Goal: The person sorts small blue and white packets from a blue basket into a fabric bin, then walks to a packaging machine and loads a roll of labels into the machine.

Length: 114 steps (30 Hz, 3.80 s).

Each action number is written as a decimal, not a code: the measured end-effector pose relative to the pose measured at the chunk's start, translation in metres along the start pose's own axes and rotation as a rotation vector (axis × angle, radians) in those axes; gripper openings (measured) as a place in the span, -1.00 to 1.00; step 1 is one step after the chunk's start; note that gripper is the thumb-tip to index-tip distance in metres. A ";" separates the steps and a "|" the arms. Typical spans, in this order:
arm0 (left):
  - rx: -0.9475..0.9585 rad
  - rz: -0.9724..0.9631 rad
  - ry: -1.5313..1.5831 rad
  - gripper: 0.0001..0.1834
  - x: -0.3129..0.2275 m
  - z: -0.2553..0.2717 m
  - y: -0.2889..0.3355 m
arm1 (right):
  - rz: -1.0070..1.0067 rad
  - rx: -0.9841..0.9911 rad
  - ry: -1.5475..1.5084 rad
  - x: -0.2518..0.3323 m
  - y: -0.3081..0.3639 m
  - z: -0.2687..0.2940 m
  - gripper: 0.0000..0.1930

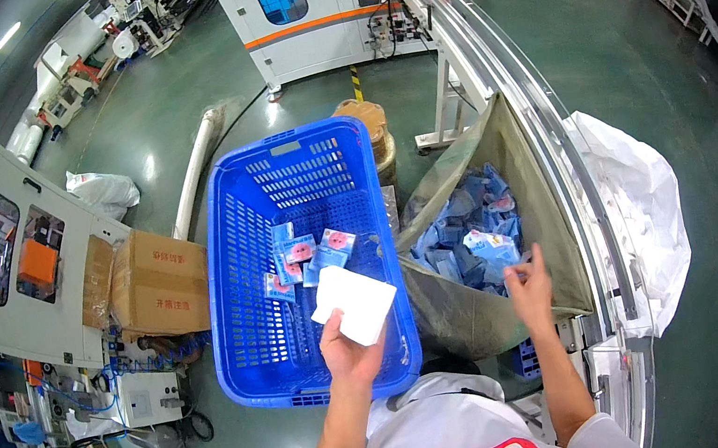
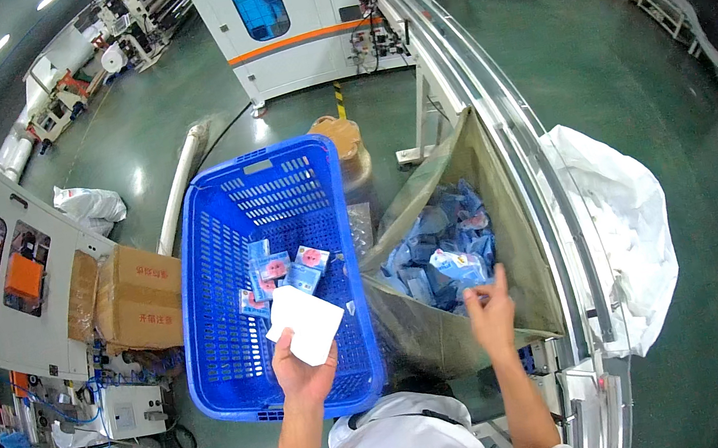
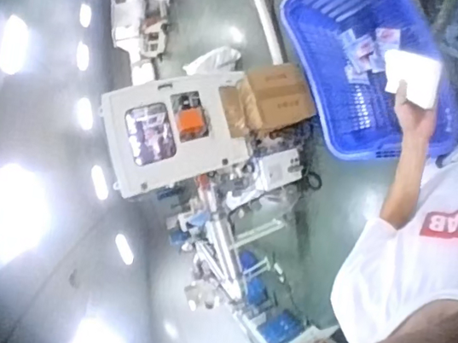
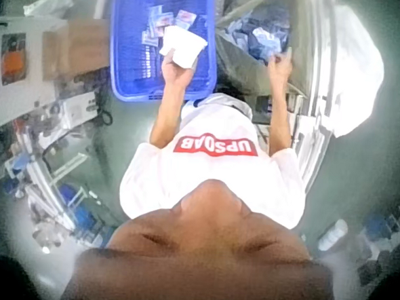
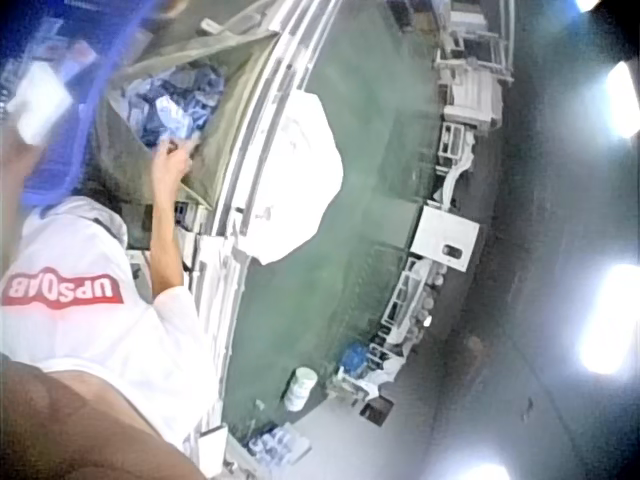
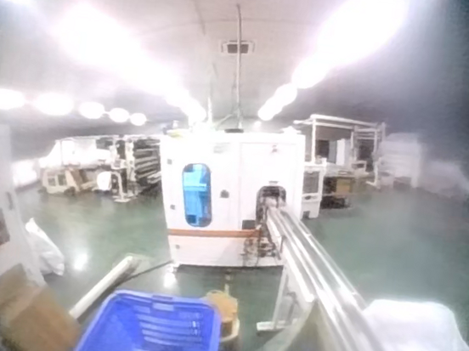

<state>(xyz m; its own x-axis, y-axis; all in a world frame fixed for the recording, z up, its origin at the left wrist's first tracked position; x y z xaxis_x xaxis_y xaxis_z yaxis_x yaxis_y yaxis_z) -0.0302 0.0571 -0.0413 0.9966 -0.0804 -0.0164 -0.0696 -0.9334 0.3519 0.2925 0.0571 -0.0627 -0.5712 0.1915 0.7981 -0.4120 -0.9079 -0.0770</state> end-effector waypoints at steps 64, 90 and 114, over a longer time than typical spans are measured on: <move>0.234 -0.147 -0.880 -0.41 -0.052 0.035 -0.026 | -0.273 0.867 -0.567 0.091 0.089 -0.160 -0.59; 0.122 -0.636 -1.685 -0.65 0.002 -0.050 0.033 | 0.651 0.173 -0.016 0.177 0.059 -0.040 -0.46; 0.137 0.227 -0.639 -0.08 0.047 0.059 0.002 | -0.330 0.557 -0.898 0.088 0.047 -0.103 -0.79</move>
<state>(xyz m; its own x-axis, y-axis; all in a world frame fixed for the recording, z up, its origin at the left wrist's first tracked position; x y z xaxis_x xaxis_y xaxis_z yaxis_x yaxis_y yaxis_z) 0.0142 0.0305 -0.0964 0.7388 -0.4298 -0.5191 -0.3201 -0.9016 0.2909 0.1495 0.0694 -0.0574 0.3238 0.3198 0.8905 0.0565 -0.9460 0.3192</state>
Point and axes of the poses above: each hand's wrist, its own y-axis away from the middle knuckle, its own z-axis out of the back of the hand, x = y × z, the point moved 8 cm from there along -y, towards the middle knuckle, and after that the axes turned 12 degrees about y, right-handed, at the moved point
